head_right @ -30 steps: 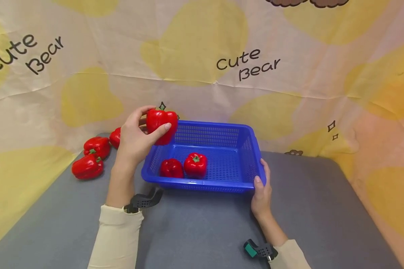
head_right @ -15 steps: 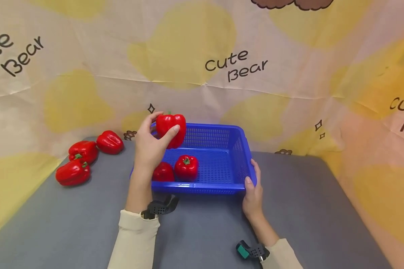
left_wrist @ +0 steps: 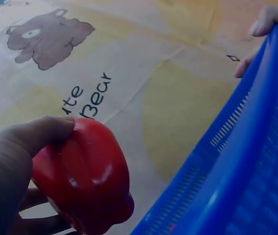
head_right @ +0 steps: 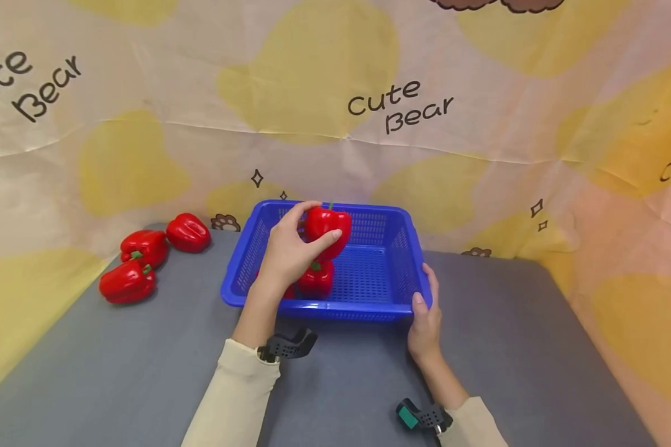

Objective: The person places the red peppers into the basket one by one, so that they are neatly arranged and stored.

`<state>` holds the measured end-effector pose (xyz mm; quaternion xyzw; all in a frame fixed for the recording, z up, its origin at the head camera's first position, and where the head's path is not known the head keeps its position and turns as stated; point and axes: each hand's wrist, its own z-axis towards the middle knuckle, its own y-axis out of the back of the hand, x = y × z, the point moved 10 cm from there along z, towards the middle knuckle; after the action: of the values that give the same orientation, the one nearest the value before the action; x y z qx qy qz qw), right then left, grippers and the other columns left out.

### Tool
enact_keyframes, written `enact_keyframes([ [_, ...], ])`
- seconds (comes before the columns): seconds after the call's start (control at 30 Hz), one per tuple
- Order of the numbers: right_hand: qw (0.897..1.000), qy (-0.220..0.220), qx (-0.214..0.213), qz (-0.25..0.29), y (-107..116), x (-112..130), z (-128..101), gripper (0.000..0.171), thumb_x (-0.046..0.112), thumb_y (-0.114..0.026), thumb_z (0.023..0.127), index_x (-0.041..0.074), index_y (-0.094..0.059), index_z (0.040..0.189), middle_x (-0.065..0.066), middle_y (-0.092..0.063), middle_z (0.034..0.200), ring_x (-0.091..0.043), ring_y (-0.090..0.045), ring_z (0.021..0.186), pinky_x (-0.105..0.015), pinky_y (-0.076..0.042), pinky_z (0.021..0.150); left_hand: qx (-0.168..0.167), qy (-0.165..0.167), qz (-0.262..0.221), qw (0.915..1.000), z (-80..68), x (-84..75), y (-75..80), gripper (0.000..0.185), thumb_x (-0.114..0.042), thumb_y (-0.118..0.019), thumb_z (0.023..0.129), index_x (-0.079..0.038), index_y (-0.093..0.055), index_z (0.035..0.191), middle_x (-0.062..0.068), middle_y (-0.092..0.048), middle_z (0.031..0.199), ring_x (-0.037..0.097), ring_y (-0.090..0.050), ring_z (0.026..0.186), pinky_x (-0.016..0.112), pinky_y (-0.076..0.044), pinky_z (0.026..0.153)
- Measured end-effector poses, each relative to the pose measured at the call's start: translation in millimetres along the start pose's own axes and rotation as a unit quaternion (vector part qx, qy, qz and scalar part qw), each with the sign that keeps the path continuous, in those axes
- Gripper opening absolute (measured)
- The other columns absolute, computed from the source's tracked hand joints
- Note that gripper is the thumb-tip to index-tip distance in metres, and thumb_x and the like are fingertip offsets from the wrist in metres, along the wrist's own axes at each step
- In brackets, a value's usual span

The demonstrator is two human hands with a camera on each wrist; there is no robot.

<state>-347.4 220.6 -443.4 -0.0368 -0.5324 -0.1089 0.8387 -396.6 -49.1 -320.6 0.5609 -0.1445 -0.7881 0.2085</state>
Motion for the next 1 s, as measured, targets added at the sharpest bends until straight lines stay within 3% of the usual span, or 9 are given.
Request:
enact_keyframes([
  [0.27, 1.0, 0.0, 0.002, -0.008, 0.1, 0.1, 0.6, 0.058, 0.03, -0.032, 0.1, 0.022, -0.032, 0.158, -0.007, -0.039, 0.157, -0.01, -0.044, 0.132, -0.018, -0.036, 0.104, 0.068, 0.008, 0.007, 0.9976, 1.3, 12.0, -13.0, 0.063, -0.039, -0.08, 0.084, -0.029, -0.052, 0.139, 0.001, -0.058, 0.139, 0.027, -0.059, 0.123, 0.05, -0.061, 0.089],
  [0.47, 1.0, 0.0, 0.002, -0.016, 1.2, 0.3, 0.3, 0.058, 0.03, -0.031, 0.1, 0.022, -0.032, 0.158, -0.01, -0.038, 0.158, -0.008, -0.043, 0.132, -0.018, -0.035, 0.104, 0.077, 0.007, -0.01, 0.9969, 0.6, 12.8, -16.3, 0.062, -0.04, -0.08, 0.085, -0.029, -0.052, 0.139, 0.0, -0.059, 0.137, 0.025, -0.06, 0.121, 0.049, -0.061, 0.088],
  [0.73, 1.0, -0.01, 0.006, -0.025, 2.0, -1.4, 0.1, 0.058, 0.03, -0.03, 0.101, 0.023, -0.031, 0.158, -0.007, -0.036, 0.159, -0.008, -0.041, 0.134, -0.02, -0.035, 0.106, 0.083, -0.057, -0.011, 0.9948, -2.0, -2.7, -31.5, 0.063, -0.037, -0.081, 0.084, -0.027, -0.053, 0.139, -0.001, -0.057, 0.141, 0.022, -0.058, 0.125, 0.047, -0.061, 0.091],
  [0.9, 1.0, -0.013, 0.008, -0.024, 1.6, -1.5, 0.4, 0.058, 0.031, -0.03, 0.101, 0.023, -0.03, 0.158, -0.007, -0.036, 0.16, -0.01, -0.041, 0.135, -0.021, -0.036, 0.107, 0.114, -0.046, 0.034, 0.9918, -4.8, 2.2, -47.2, 0.065, -0.04, -0.08, 0.084, -0.029, -0.05, 0.141, -0.002, -0.056, 0.144, 0.025, -0.059, 0.126, 0.047, -0.061, 0.089],
  [1.0, 0.999, -0.015, 0.01, -0.027, 1.0, -1.8, 0.6, 0.058, 0.031, -0.03, 0.101, 0.024, -0.029, 0.158, -0.006, -0.035, 0.16, -0.011, -0.041, 0.135, -0.021, -0.037, 0.107, 0.116, -0.037, 0.034, 0.992, -4.9, 6.3, -50.1, 0.064, -0.042, -0.079, 0.084, -0.03, -0.05, 0.14, -0.002, -0.057, 0.143, 0.024, -0.06, 0.124, 0.046, -0.062, 0.088],
])
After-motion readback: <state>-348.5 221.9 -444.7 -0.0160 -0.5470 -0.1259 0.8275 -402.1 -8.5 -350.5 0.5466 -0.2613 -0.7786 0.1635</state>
